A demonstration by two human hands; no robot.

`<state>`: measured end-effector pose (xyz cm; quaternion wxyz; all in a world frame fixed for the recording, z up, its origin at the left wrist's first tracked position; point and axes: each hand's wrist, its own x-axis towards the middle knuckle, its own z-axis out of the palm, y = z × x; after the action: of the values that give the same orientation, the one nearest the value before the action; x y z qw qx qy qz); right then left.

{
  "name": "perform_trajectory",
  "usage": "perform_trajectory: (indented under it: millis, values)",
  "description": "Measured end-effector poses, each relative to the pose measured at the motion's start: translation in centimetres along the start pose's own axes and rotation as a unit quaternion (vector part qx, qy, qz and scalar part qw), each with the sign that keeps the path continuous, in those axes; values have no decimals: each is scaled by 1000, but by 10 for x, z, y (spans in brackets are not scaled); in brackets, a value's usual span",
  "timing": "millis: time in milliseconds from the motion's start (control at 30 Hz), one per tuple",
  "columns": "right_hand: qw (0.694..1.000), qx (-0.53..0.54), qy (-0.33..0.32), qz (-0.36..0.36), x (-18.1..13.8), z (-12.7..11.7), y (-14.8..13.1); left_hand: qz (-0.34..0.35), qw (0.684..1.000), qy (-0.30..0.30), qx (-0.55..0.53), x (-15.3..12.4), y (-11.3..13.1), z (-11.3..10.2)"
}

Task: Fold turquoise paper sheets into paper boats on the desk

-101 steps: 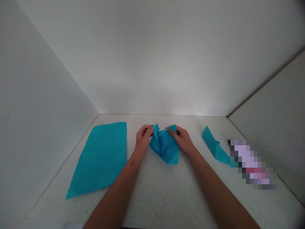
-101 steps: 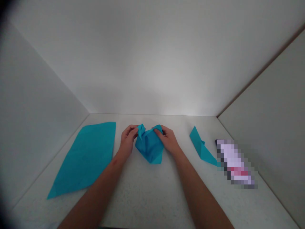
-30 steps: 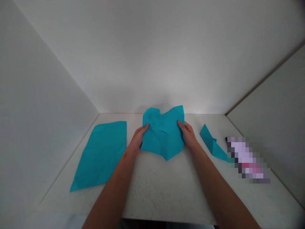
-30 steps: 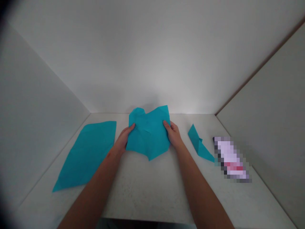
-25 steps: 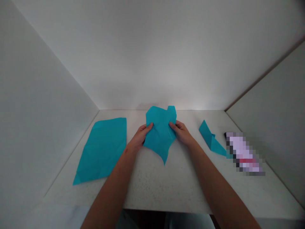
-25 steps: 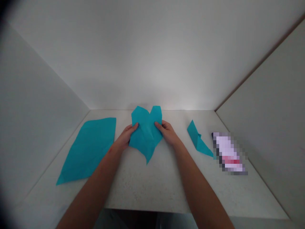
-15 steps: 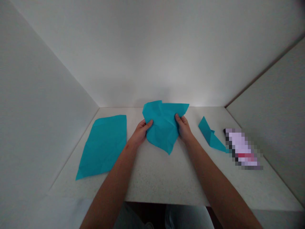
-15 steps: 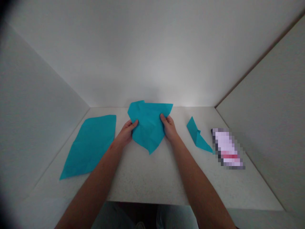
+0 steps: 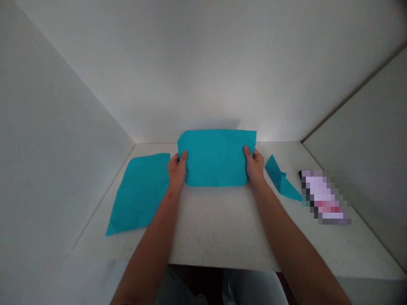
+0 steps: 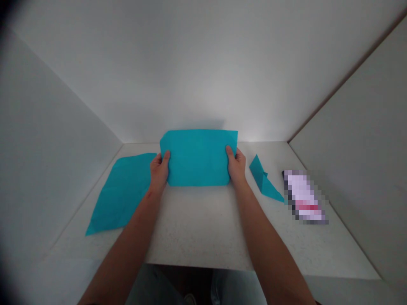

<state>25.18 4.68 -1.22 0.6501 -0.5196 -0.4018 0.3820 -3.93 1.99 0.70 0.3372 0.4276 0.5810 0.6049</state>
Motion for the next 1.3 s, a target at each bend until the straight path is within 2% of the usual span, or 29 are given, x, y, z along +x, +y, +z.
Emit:
perform_trajectory:
  millis: [133,233,333,500,567,600,667,700,767,833,900,967,1033,1100,1200,1300]
  values:
    - [999,-30,-7,-21,-1,2,2,59,992,38,105,1,13,-14]
    - [998,-45,-44,-27,-3,5,1,91,978,56,179,-4,29,-30]
    - [994,-62,-91,-11,-5,7,-1,83,965,34,248,-20,41,-52]
    - [988,-97,-119,-21,-3,6,1,-47,955,-81,283,-86,42,-91]
    - [979,-143,-134,-51,-1,3,0,-55,937,-86,334,-118,40,-102]
    - [970,-176,-155,-68,0,1,0,-27,925,-61,374,-133,38,-104]
    - [936,-257,-215,-111,1,-3,-4,75,891,2,448,-160,35,-103]
    - [912,-299,-243,-143,0,-4,-8,123,871,15,474,-170,33,-100]
    - [870,-364,-249,-218,-5,-4,-17,185,843,-35,503,-187,26,-88]
    - [854,-394,-206,-271,-20,-1,-26,215,824,-133,507,-198,18,-73]
    - [847,-407,-192,-282,-46,5,-31,221,806,-193,514,-205,9,-60]
    - [816,-430,-269,-278,-78,11,-29,219,794,-213,525,-210,2,-52]
    - [768,-468,-350,-262,-107,15,-19,213,789,-218,533,-213,-3,-50]
    - [738,-509,-372,-241,-125,15,-6,207,790,-220,534,-215,-4,-49]
    - [723,-536,-368,-232,-119,13,9,202,795,-219,528,-219,-4,-50]
    - [728,-550,-356,-203,-88,11,14,202,798,-218,523,-224,-3,-53]
